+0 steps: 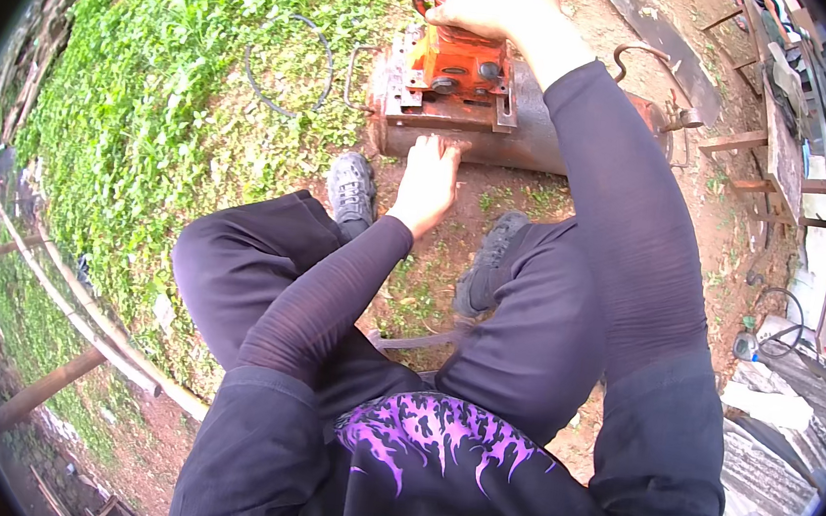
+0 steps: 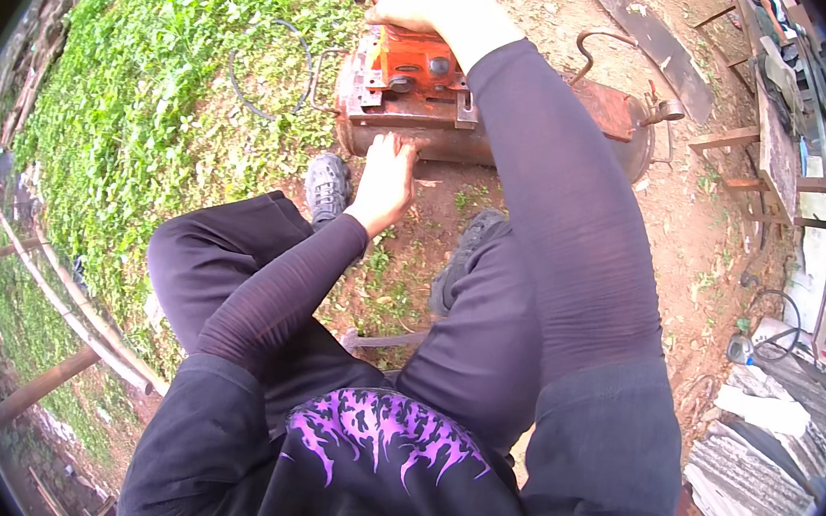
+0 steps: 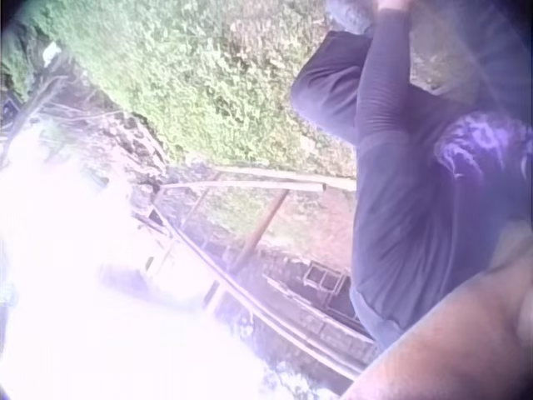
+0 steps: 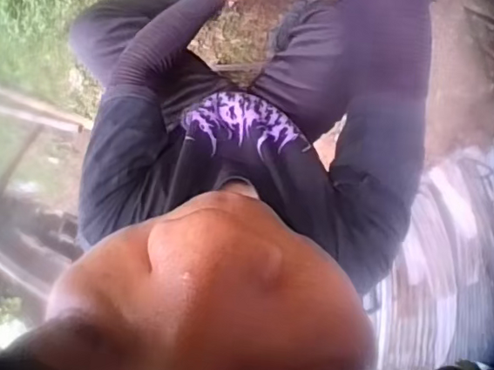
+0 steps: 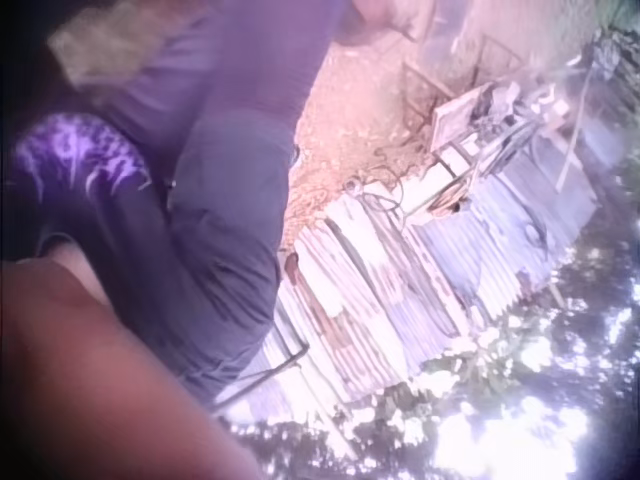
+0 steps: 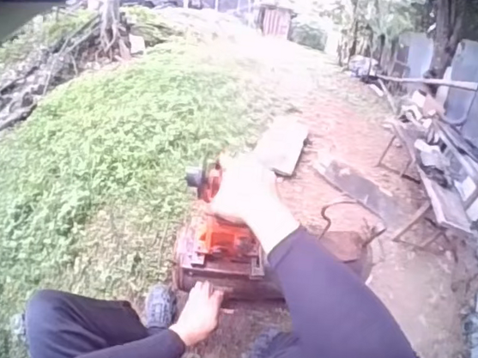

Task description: The person unscrews bolts from an air compressor motor assembly by hand, picks up a wrench from the ground, and uses it to loosen and remove more bolts.

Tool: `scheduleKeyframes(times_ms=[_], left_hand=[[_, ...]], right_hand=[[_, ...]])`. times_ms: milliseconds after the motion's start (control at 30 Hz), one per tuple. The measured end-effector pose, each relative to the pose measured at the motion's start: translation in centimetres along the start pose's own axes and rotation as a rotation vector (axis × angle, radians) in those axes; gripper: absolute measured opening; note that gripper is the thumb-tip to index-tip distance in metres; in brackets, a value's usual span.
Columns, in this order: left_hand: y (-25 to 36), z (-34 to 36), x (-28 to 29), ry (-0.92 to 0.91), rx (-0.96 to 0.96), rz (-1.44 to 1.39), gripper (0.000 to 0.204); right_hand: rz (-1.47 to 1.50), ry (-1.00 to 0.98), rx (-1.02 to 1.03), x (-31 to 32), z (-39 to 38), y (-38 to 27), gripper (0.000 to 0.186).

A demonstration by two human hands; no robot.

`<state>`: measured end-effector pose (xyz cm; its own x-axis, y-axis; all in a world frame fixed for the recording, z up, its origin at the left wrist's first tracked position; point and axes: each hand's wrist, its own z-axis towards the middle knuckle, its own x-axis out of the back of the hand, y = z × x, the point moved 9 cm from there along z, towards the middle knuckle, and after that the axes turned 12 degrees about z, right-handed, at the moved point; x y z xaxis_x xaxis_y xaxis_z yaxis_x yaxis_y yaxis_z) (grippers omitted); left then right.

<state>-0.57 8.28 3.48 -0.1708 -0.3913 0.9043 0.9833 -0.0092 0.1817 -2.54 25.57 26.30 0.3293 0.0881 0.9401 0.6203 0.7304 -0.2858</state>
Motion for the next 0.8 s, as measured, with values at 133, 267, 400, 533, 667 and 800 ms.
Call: scheduleKeyframes(times_ms=[133,267,400,533,667,800], left_hand=[[-0.9,2.4,6.5,0.029,-0.071,-0.114,0.027],[-6.0,4.1,11.0,-0.026,-0.011,-0.025,0.020],[-11.1,7.3,15.2,-0.016,0.346,-0.147,0.018],[-17.5,6.7,17.5,0.051,0.697,-0.360,0.024],[-19.6,7.6,17.9,0.098,0.691,-0.309,0.025],[-21.4,7.4,17.9,0.147,0.709,-0.456,0.027]], right_hand=[[-0.002,-0.142,0.129,-0.8,1.2,0.4,0.073],[0.079,-0.195,0.168,-0.1,0.9,-0.7,0.081],[0.017,-0.285,0.205,-0.8,2.5,1.0,0.077],[-0.009,-0.307,0.155,-0.3,0.9,-1.1,0.060],[0.105,-0.351,0.176,-0.5,0.0,-0.4,0.037],[0.281,-0.221,0.071,1.4,-0.9,-1.5,0.071]])
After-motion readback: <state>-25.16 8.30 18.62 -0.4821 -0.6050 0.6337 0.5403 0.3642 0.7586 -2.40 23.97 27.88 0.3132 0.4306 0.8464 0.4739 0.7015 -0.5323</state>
